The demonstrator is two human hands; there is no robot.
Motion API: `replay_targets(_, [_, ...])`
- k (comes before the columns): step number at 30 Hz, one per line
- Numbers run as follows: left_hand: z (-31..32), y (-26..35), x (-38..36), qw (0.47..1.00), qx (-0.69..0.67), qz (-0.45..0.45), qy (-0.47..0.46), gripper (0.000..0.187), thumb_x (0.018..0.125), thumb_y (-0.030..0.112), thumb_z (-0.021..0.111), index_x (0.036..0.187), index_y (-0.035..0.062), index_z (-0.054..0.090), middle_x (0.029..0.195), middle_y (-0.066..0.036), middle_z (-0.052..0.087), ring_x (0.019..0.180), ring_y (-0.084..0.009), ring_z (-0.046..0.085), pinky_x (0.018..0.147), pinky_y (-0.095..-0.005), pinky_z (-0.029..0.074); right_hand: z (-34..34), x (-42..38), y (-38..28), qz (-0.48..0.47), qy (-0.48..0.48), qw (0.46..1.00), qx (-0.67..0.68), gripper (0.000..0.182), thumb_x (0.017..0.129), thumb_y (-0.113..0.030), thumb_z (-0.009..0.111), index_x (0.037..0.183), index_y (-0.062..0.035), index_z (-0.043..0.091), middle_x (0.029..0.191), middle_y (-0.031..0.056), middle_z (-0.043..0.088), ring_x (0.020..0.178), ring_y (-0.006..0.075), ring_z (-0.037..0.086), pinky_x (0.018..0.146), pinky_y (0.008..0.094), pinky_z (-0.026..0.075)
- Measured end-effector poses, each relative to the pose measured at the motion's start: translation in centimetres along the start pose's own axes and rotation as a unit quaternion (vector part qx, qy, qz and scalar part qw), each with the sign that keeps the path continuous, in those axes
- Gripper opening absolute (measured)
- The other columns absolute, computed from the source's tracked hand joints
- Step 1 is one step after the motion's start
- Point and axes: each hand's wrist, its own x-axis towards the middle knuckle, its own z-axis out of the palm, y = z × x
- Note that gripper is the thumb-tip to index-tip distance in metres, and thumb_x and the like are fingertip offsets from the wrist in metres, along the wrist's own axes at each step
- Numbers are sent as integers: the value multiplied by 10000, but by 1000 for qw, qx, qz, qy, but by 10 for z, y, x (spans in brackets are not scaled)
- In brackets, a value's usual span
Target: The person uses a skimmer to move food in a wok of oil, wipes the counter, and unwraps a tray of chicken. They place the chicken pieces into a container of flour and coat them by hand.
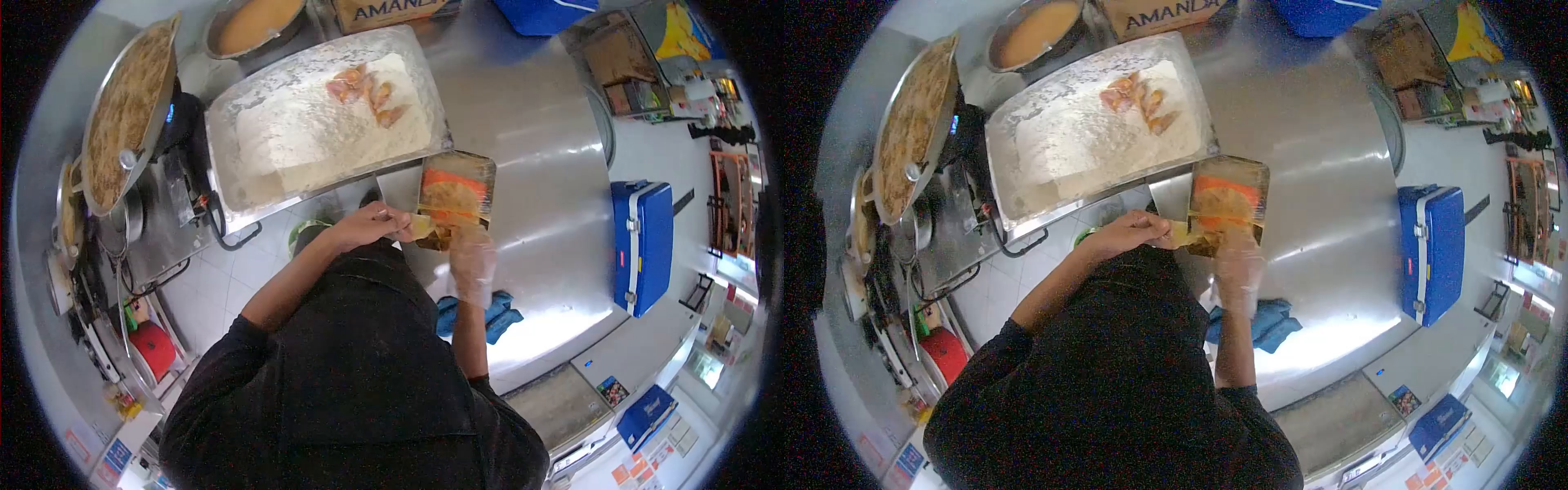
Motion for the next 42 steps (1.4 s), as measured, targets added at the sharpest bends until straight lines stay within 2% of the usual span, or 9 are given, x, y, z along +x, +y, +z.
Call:
replay_targets(5, [-1, 1, -3, 1000, 11, 13, -6, 396, 997, 312, 516, 1068, -48, 664, 961, -85, 697, 916, -156, 640, 870, -298, 502, -81, 56, 3, -6, -25, 961, 275, 278, 909, -214, 581, 1145, -74, 627, 898, 105, 683, 771, 302, 678, 668, 398, 527])
replay_targets(8, [-3, -11, 1, 1000, -7, -3, -9, 389, 996, 320, 518, 1032, -34, 676, 954, -68, 696, 908, -146, 629, 869, -292, 491, -107, 96, -32, 2, 13, 822, 570, 269, 883, -186, 623, 1117, -56, 648, 948, 179, 680, 841, 328, 673, 748, 398, 525])
replay_targets(14, [-2, -8, -2, 1000, 12, 2, 8, 398, 989, 343, 528, 1011, -24, 681, 941, -63, 693, 910, -141, 622, 873, -285, 481, -91, 88, -34, 3, 88, 873, 479, 208, 865, -184, 634, 1013, -42, 670, 930, 193, 678, 864, 346, 665, 746, 392, 515])
replay_targets(21, [0, -4, -3, 1000, 0, -11, -13, 404, 989, 354, 525, 1004, -17, 685, 969, -70, 690, 926, -142, 618, 886, -289, 472, 45, 3, 12, 29, -100, 972, 212, 165, 848, -165, 606, 856, -5, 643, 746, 216, 641, 712, 370, 638, 649, 436, 504])
replay_targets(24, [5, 6, -3, 999, 26, -33, -17, 399, 987, 352, 530, 1005, -15, 684, 977, -75, 689, 934, -149, 618, 891, -297, 473, 81, -4, -11, -12, 83, 970, 227, 132, 848, -134, 592, 861, -9, 635, 800, 233, 635, 781, 391, 636, 674, 481, 495])
replay_targets(33, [5, 8, -4, 999, -4, -37, 19, 393, 976, 350, 553, 1040, -22, 662, 976, -98, 685, 904, -157, 632, 856, -286, 499, 91, -14, 13, 48, 36, 931, 359, 178, 836, -24, 572, 1005, 2, 623, 908, 167, 658, 785, 325, 647, 657, 412, 518])
replay_targets(39, [2, 0, 3, 998, -29, -28, 39, 458, 967, 429, 538, 1002, -12, 655, 945, -76, 680, 919, -147, 639, 863, -282, 489, 78, -35, 44, 278, -131, 499, 810, 231, 874, -76, 634, 1099, -24, 623, 961, 39, 648, 810, 155, 628, 700, 247, 539])
replay_targets(40, [1, 0, 3, 998, -35, -27, 41, 453, 966, 428, 541, 999, -10, 653, 947, -73, 678, 923, -145, 638, 868, -280, 489, 86, -40, 45, 268, -115, 483, 826, 238, 896, -102, 624, 1122, -28, 613, 965, 50, 646, 805, 149, 626, 687, 240, 538])
replay_targets(42, [2, 2, 1, 998, -23, -32, 43, 451, 967, 425, 541, 1008, -10, 652, 955, -74, 678, 929, -144, 639, 877, -278, 489, 99, -40, 47, 220, -93, 585, 775, 230, 892, -103, 615, 1108, -26, 611, 960, 98, 655, 794, 202, 638, 677, 264, 536])
